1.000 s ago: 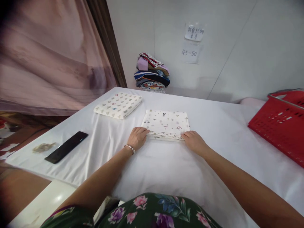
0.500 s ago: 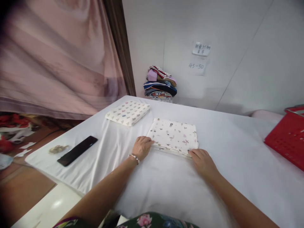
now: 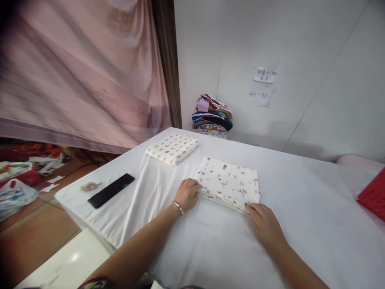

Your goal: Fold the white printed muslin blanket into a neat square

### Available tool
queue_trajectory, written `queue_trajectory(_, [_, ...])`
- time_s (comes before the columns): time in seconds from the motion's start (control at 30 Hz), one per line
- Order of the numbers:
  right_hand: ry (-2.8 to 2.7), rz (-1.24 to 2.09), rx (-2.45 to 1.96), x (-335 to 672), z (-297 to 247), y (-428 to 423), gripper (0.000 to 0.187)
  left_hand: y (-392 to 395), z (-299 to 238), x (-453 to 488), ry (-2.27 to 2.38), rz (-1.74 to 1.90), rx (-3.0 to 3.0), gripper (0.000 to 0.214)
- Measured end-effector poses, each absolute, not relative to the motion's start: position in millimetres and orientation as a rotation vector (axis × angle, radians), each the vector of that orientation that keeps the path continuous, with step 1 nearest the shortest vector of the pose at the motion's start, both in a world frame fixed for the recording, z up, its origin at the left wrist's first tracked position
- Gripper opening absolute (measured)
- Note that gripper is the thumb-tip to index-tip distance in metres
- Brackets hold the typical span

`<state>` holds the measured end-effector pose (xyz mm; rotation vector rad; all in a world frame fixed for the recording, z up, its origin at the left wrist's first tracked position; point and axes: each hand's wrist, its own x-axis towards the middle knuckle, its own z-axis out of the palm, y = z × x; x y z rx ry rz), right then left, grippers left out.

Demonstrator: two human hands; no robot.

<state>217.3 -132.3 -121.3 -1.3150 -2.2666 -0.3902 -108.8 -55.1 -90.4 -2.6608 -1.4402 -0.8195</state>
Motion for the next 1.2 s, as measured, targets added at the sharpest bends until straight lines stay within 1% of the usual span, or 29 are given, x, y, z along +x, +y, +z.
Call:
queue_trajectory(0.13, [-2.268,-0.477,-1.274,218.8,-126.2,-130.6,0.032,-65.0,-84.1,-82.7,-1.158,-0.879,-2.785,0.037])
queue_trajectory(0.23, [-2.297,-0.528,-1.235,220.7,-127.1,-128.5,0.034,-68.9,-87.1,-56.7,-1.03,-0.799,-2.825,0.045])
queue_trajectory(0.33, [-2.334,-0.577,-1.196,224.5,-130.3,-128.3,0.038,-71.1,-96.1,-42.7,-1.022,-0.634,-2.858,0.052])
queue_trajectory(0.47, [-2.371,-0.606,-1.197,232.0,-137.9,-133.8,0.044,-75.9,-105.2,-46.9,-1.043,-0.563,-2.88,0.05])
queue_trajectory(0.57, [-2.4,-0.596,-1.277,232.6,-130.9,-138.5,0.037,-78.4,-105.9,-52.4,-1.033,-0.579,-2.887,0.048])
queue_trajectory(0.63, [-2.418,-0.532,-1.361,227.2,-115.3,-137.0,0.031,-78.2,-105.7,-52.3,-1.049,-0.575,-2.896,0.046])
queue_trajectory(0.7, [-2.418,-0.418,-1.407,216.6,-94.1,-128.0,0.029,-77.1,-105.8,-50.1,-1.083,-0.578,-2.903,0.043])
queue_trajectory(0.8, [-2.381,-0.252,-1.354,195.3,-66.0,-99.5,0.032,-75.4,-106.0,-47.6,-1.09,-0.616,-2.922,0.04])
queue_trajectory(0.87, [-2.328,-0.193,-1.336,181.4,-58.7,-75.5,0.035,-74.5,-105.3,-47.6,-1.078,-0.645,-2.941,0.039])
queue_trajectory(0.97, [-2.353,-0.064,-1.436,165.5,-69.1,-47.8,0.045,-72.9,-103.2,-49.8,-1.072,-0.681,-2.966,0.036])
queue_trajectory(1.07, [-2.447,0.132,-1.62,157.2,-92.8,-40.3,0.055,-69.8,-100.5,-53.8,-1.07,-0.747,-2.97,0.026])
queue_trajectory(1.13, [-2.478,0.204,-1.697,155.6,-105.1,-42.9,0.057,-67.7,-98.5,-56.7,-1.069,-0.792,-2.975,0.019])
queue_trajectory(1.2, [-2.482,0.215,-1.728,155.8,-110.9,-45.9,0.058,-66.7,-95.6,-58.1,-1.087,-0.811,-2.981,0.022])
